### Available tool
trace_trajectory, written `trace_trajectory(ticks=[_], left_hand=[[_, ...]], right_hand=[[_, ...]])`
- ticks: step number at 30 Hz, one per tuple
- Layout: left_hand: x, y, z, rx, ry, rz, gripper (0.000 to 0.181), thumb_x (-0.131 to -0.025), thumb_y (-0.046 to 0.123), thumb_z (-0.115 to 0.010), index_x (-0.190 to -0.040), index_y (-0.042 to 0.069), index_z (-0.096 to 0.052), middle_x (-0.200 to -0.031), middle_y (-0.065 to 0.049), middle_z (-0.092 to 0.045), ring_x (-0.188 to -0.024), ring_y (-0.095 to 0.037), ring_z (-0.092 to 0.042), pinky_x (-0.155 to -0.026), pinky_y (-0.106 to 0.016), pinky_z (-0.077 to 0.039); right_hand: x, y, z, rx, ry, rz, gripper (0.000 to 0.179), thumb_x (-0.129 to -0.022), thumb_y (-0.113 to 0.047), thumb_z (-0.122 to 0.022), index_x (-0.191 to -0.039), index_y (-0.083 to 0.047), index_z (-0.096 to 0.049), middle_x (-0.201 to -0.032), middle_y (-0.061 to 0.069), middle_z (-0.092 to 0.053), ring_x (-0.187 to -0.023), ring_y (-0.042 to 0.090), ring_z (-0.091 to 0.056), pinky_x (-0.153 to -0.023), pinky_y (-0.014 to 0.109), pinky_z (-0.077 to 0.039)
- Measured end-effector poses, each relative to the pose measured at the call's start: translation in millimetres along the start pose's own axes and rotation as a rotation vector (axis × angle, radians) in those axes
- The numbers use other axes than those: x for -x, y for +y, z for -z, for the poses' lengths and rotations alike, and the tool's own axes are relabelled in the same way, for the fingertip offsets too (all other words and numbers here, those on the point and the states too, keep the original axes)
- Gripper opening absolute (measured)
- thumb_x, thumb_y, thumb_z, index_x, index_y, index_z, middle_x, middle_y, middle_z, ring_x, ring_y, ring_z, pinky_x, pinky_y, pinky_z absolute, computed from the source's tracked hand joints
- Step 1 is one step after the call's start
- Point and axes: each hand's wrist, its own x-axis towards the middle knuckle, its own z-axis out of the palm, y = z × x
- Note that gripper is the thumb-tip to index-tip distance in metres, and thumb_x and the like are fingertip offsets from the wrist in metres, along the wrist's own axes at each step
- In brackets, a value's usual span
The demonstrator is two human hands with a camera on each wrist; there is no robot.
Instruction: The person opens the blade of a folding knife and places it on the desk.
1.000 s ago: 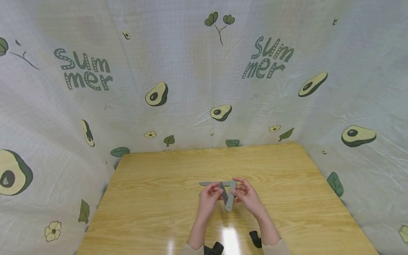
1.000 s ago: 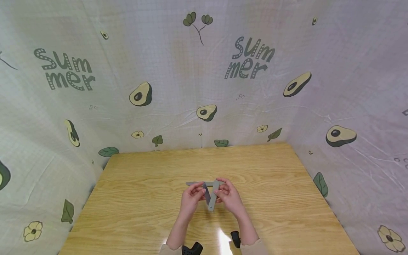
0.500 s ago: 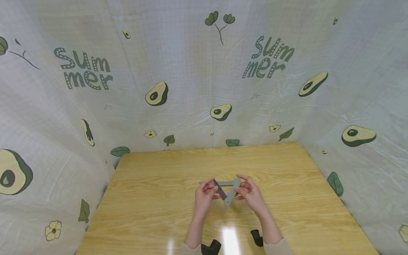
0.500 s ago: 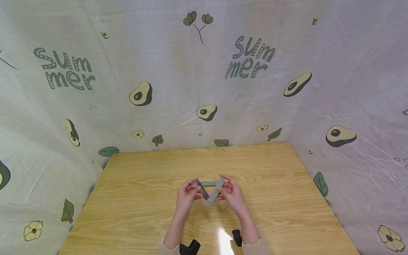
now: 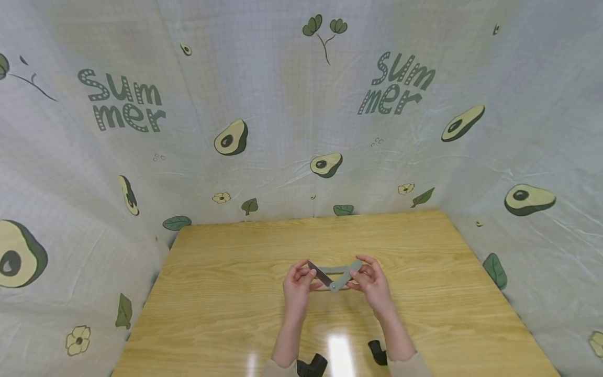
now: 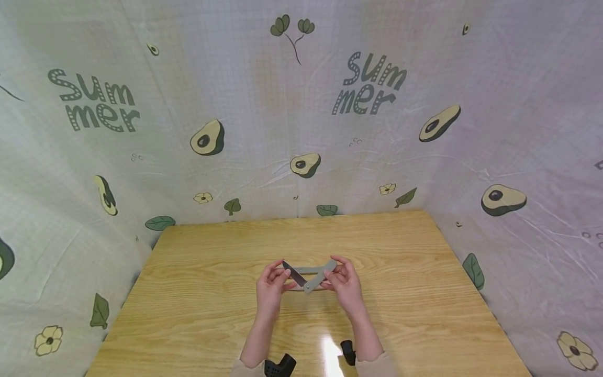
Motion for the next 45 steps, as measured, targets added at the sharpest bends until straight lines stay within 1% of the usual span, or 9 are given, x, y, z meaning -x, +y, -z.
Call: trace_trajectory(ticks=[5,9,15,22,28,32,38,41,45], left_hand=[[0.2,-1.9,0.3,0.07,0.049,-0.035,0.039,-0.089,-0.008,-0.062,-0.124,-0.016,-0.048,-0.084,-0.003,-0.057,-0.077,-0.013,-0.063,-0.066,-0.029,-0.062],[0.0,-3.0,-0.6,0.104,0.087,-0.04,0.039,-0.089,-0.008,-0.062,-0.124,-0.016,-0.047,-0.084,-0.003,-0.059,-0.077,-0.013,-0.065,-0.067,-0.03,-0.062],[1.5,-3.4,-3.9,0.15,0.126,-0.052,0.037,-0.089,-0.006,-0.063,-0.123,-0.011,-0.049,-0.086,-0.004,-0.058,-0.077,-0.013,-0.064,-0.069,-0.03,-0.062],[6.3,-4.6,-9.0,0.233,0.169,-0.097,0.032,-0.089,-0.006,-0.064,-0.118,-0.006,-0.052,-0.086,-0.003,-0.056,-0.078,-0.013,-0.064,-0.07,-0.03,-0.062],[9.8,-4.8,-15.3,0.29,0.211,-0.107,0.03,-0.09,-0.007,-0.062,-0.118,-0.002,-0.05,-0.088,-0.004,-0.053,-0.08,-0.014,-0.062,-0.073,-0.032,-0.062],[11.6,-6.7,-17.7,0.324,0.211,-0.109,0.028,-0.091,-0.006,-0.06,-0.116,0.001,-0.049,-0.089,-0.004,-0.05,-0.083,-0.014,-0.061,-0.076,-0.033,-0.062],[13.1,-9.6,-18.3,0.367,0.194,-0.116,0.027,-0.093,-0.004,-0.059,-0.115,0.006,-0.047,-0.091,-0.004,-0.049,-0.086,-0.016,-0.061,-0.081,-0.036,-0.061],[13.7,-10.1,-19.0,0.379,0.204,-0.114,0.028,-0.094,-0.004,-0.057,-0.118,0.004,-0.045,-0.092,-0.005,-0.05,-0.087,-0.016,-0.061,-0.082,-0.036,-0.061],[14.2,-10.8,-20.0,0.375,0.213,-0.119,0.033,-0.095,-0.004,-0.056,-0.123,-0.004,-0.039,-0.092,-0.004,-0.051,-0.086,-0.015,-0.061,-0.082,-0.037,-0.06]], right_hand=[[0.2,1.7,-1.4,-0.047,0.049,0.032,0.038,-0.093,0.004,-0.059,-0.127,-0.005,-0.044,-0.098,0.007,-0.057,-0.084,0.013,-0.065,-0.075,0.033,-0.062],[0.7,1.9,-3.3,-0.077,0.083,0.031,0.037,-0.094,0.004,-0.058,-0.127,-0.006,-0.043,-0.098,0.006,-0.057,-0.085,0.013,-0.064,-0.076,0.033,-0.062],[2.9,1.6,-7.6,-0.117,0.127,0.049,0.036,-0.095,0.001,-0.059,-0.126,-0.009,-0.043,-0.099,0.006,-0.057,-0.087,0.013,-0.065,-0.079,0.032,-0.061],[4.6,1.3,-14.3,-0.187,0.186,0.064,0.034,-0.095,0.005,-0.056,-0.123,-0.012,-0.045,-0.096,-0.002,-0.057,-0.087,0.012,-0.065,-0.079,0.031,-0.061],[6.5,1.6,-20.7,-0.26,0.245,0.105,0.035,-0.094,0.007,-0.057,-0.12,-0.012,-0.045,-0.096,0.0,-0.056,-0.086,0.012,-0.064,-0.079,0.032,-0.061],[6.7,1.1,-24.0,-0.315,0.276,0.105,0.033,-0.094,0.007,-0.057,-0.118,-0.012,-0.044,-0.097,0.002,-0.055,-0.087,0.012,-0.062,-0.08,0.034,-0.06],[7.0,-0.6,-26.6,-0.372,0.305,0.072,0.032,-0.095,0.007,-0.055,-0.117,-0.011,-0.041,-0.099,0.003,-0.053,-0.089,0.011,-0.06,-0.084,0.036,-0.059],[7.8,-0.9,-27.8,-0.395,0.307,0.063,0.032,-0.095,0.007,-0.055,-0.118,-0.01,-0.039,-0.099,0.003,-0.053,-0.089,0.011,-0.06,-0.085,0.036,-0.059],[8.2,-0.3,-28.5,-0.407,0.306,0.058,0.032,-0.096,0.006,-0.055,-0.119,-0.009,-0.038,-0.1,0.004,-0.052,-0.09,0.012,-0.061,-0.084,0.034,-0.059]])
